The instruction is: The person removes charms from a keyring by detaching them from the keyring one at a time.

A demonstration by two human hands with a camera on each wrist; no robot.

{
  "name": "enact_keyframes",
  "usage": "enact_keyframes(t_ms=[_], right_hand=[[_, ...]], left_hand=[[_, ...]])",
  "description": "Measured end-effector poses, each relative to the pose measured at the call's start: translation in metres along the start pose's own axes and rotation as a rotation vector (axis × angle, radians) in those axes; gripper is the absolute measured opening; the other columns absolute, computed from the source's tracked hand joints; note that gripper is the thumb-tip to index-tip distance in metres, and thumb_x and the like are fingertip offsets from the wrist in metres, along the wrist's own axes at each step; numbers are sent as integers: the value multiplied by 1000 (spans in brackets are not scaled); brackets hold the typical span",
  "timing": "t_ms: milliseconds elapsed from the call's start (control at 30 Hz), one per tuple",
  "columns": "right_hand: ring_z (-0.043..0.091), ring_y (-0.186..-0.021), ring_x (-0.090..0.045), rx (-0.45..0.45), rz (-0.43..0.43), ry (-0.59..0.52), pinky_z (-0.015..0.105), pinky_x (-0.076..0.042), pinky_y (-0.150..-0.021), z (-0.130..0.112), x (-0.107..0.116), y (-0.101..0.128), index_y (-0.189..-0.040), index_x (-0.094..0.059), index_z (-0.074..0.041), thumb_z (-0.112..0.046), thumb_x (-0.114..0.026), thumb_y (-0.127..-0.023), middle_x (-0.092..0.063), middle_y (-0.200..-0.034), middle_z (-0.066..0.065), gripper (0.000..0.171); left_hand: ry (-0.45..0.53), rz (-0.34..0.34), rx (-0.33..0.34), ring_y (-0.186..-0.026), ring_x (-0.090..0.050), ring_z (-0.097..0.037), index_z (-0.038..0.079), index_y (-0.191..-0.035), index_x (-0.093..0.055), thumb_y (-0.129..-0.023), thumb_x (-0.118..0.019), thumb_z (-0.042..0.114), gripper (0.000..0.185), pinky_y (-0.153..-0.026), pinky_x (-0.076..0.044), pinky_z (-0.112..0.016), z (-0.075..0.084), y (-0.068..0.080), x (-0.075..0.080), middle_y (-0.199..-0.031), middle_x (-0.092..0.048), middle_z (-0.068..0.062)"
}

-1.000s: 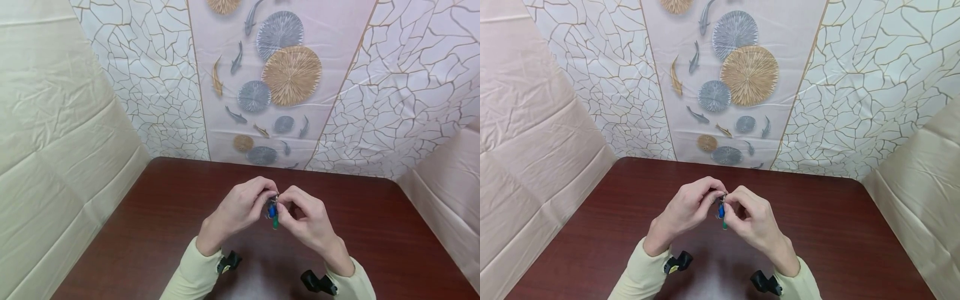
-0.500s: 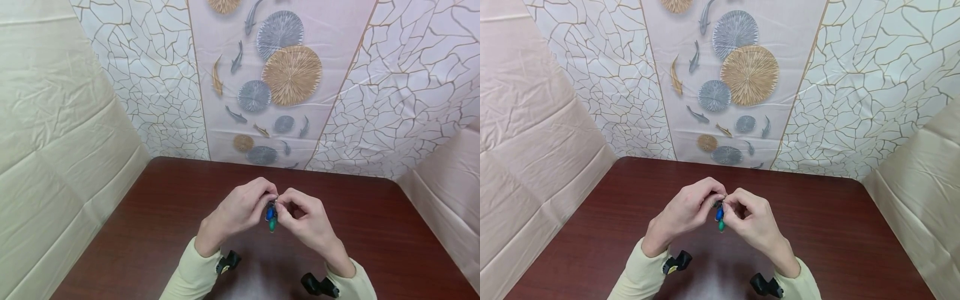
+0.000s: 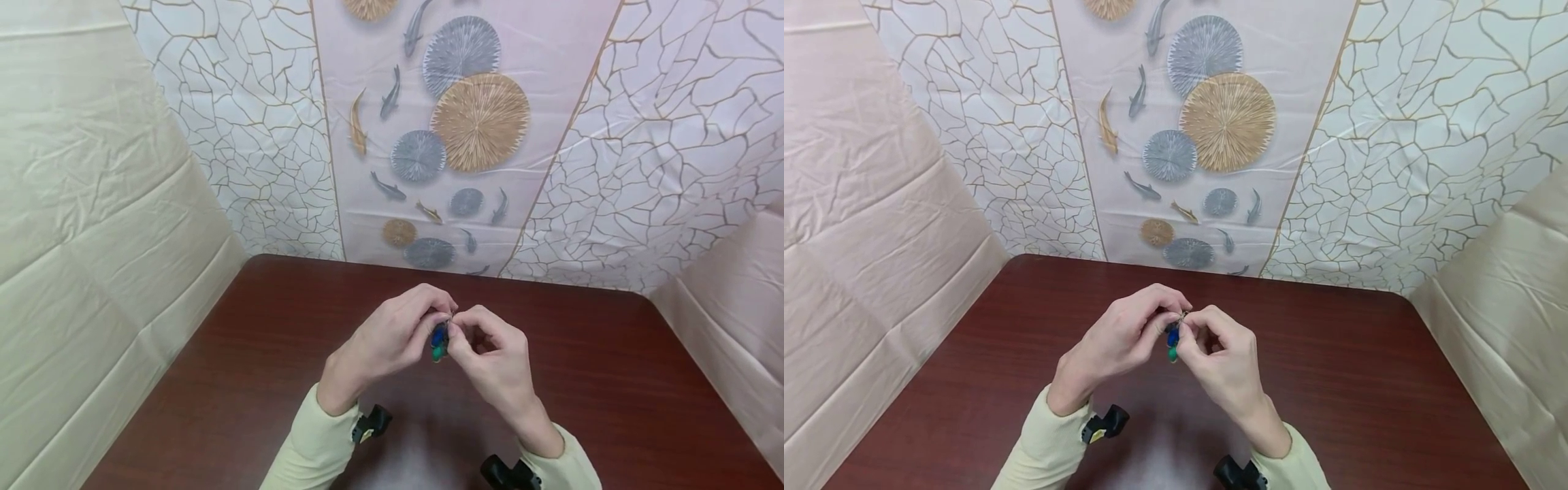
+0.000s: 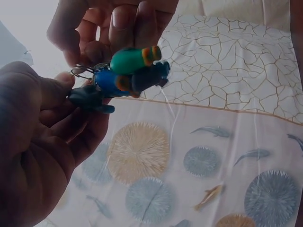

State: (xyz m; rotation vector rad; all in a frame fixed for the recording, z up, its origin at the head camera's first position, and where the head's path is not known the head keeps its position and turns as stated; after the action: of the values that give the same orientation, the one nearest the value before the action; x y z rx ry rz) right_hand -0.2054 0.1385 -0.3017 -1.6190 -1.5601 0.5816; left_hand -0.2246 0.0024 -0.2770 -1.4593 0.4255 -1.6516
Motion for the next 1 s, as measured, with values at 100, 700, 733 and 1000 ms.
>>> enact_keyframes(t_ms=[100, 700, 733, 1000], right_hand=[[2, -54, -42, 86, -20, -20, 17, -30, -41, -1, 0, -1, -81, -66, -3, 18, -63, -73, -52, -69, -1, 23], [1, -60, -43, 327, -156, 269, 7, -32, -54, -10, 1, -6, -78, -66, -12, 0, -61, -75, -53, -73, -8, 12], [0, -59, -43, 319, -161, 278, 7, -32, -54, -10, 1, -6, -78, -65, -12, -1, -60, -75, -52, -73, -9, 13], [1, -58, -46, 222, -148, 309, 9, -36, -53, -5, 6, -7, -77, -63, -14, 2, -62, -74, -54, -71, -7, 16]], left_hand=[[8, 14, 32, -87, -62, -7, 7, -101, -60, -97, -57, 6, 5, -83, -50, -13, -1, 1, 1, -97, -65, -1], [-109, -30, 83, -81, -56, -9, 8, -95, -60, -97, -59, 11, 4, -76, -49, -16, 0, 1, -3, -90, -60, 1], [-116, -30, 86, -81, -56, -9, 8, -95, -60, -97, -59, 11, 4, -76, -49, -17, 1, 1, -4, -90, -61, 1], [-107, 11, 132, -77, -59, -8, 8, -95, -62, -97, -59, 10, 3, -73, -51, -17, 5, -1, -8, -89, -64, 0]])
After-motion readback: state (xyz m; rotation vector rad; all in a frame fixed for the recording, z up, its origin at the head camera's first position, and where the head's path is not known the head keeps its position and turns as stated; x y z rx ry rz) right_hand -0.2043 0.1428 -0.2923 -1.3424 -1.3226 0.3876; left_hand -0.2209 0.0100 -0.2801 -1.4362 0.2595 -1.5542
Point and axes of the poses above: each hand's wrist, its own y-axis away from the middle knuckle, its own x-axis out of the back of the hand, z = x × y, the point moved 6 cm from there along -y, towards the middle knuckle
